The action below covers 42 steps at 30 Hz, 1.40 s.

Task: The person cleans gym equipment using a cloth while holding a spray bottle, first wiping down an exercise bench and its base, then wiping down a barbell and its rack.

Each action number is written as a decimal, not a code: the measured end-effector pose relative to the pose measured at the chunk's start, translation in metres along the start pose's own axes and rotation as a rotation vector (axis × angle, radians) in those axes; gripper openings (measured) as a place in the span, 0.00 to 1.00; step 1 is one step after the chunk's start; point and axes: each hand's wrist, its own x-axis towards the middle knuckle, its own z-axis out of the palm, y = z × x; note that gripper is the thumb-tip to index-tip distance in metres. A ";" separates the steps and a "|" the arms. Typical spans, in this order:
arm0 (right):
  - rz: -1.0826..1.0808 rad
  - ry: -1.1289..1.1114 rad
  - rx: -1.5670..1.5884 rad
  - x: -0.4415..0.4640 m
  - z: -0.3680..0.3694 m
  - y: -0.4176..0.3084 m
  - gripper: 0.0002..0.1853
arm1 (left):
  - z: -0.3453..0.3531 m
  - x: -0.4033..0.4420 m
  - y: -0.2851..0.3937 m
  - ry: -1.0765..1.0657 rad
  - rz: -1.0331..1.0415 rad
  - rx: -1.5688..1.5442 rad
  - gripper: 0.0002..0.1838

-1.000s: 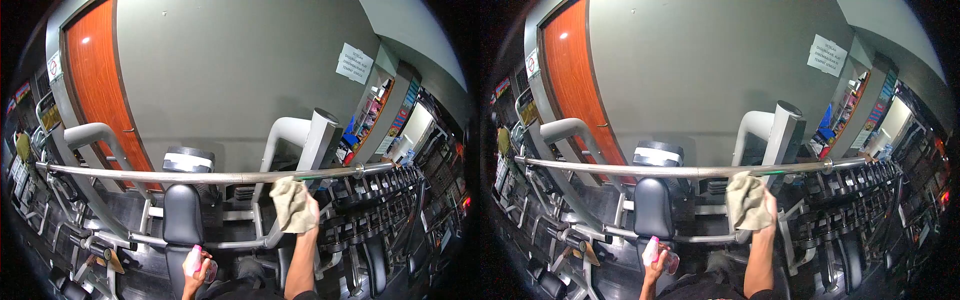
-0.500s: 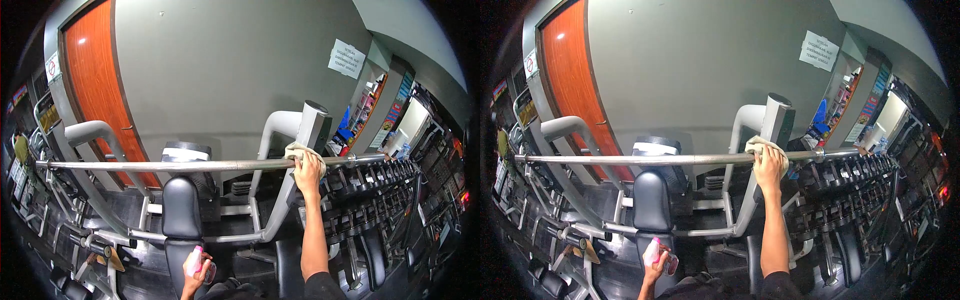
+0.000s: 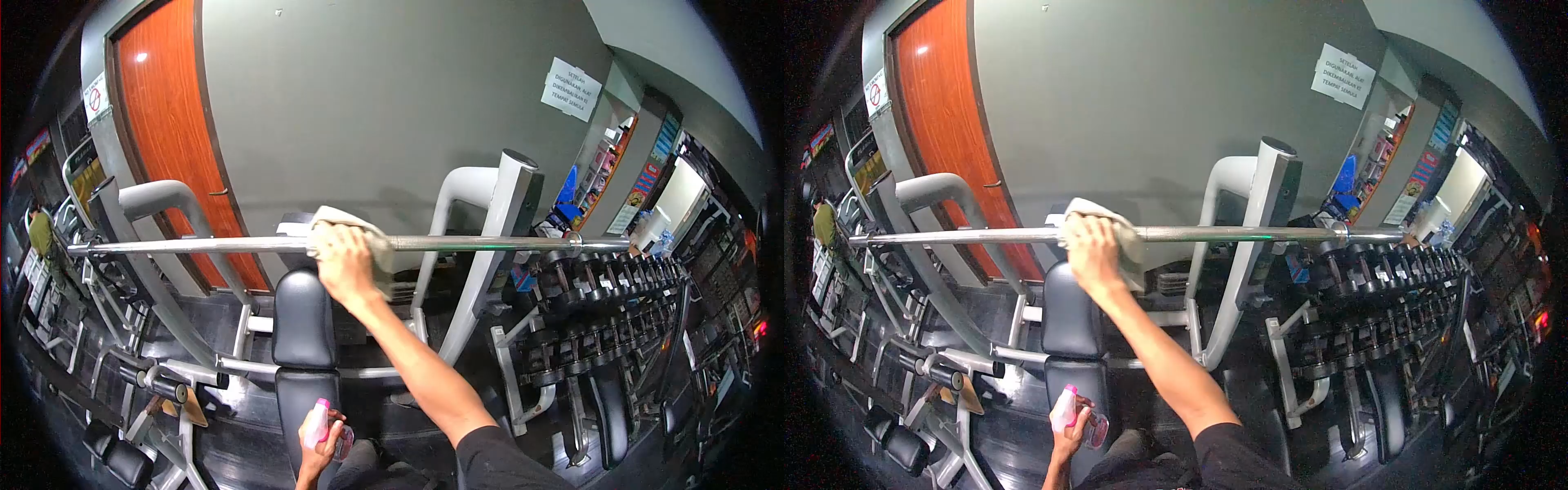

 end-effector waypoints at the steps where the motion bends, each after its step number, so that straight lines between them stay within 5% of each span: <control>1: 0.004 -0.019 0.077 0.004 -0.002 -0.011 0.16 | 0.002 0.001 0.001 0.015 -0.020 -0.039 0.09; 3: -0.097 0.025 0.160 0.007 -0.008 -0.002 0.17 | 0.007 0.004 0.003 0.013 -0.040 -0.083 0.09; 5: 0.486 -0.393 0.689 0.012 -0.032 0.009 0.14 | 0.012 0.013 0.007 -0.022 -0.054 -0.098 0.08; 7: 0.479 0.061 0.649 0.001 -0.040 0.039 0.15 | 0.016 0.025 -0.001 -0.061 -0.024 -0.068 0.09; 9: 0.799 -0.001 0.862 0.005 -0.073 0.082 0.15 | 0.017 0.040 -0.001 -0.100 0.007 -0.036 0.09; 10: 0.768 0.339 1.214 0.000 -0.090 0.090 0.16 | 0.019 0.049 0.003 -0.108 0.029 -0.033 0.09; 13: 0.655 0.280 0.549 0.020 -0.151 0.151 0.14 | 0.016 0.069 0.002 -0.116 0.044 -0.025 0.09; 17: 0.505 -0.125 -0.066 0.018 -0.192 0.211 0.17 | 0.012 0.097 -0.001 -0.155 0.075 0.047 0.07; 19: 0.614 -0.715 -0.258 0.014 -0.195 0.218 0.20 | 0.009 0.106 -0.003 -0.156 0.102 0.068 0.07; 21: 0.613 -0.989 -0.465 0.015 -0.189 0.204 0.22 | 0.009 0.113 0.004 -0.150 0.062 -0.015 0.07; 25: 0.585 -1.214 -0.363 0.025 -0.171 0.224 0.23 | 0.008 0.122 -0.011 -0.137 0.105 0.022 0.07; 33: 0.706 -1.281 0.158 0.044 -0.120 0.214 0.20 | 0.018 0.125 -0.018 -0.145 -0.010 -0.128 0.08; 35: 0.436 -1.174 0.487 0.052 -0.099 0.181 0.21 | 0.020 0.126 -0.016 -0.145 -0.040 -0.165 0.09; 42: -0.021 -1.131 0.404 0.077 0.028 0.069 0.21 | 0.016 0.125 -0.025 -0.133 -0.001 -0.121 0.11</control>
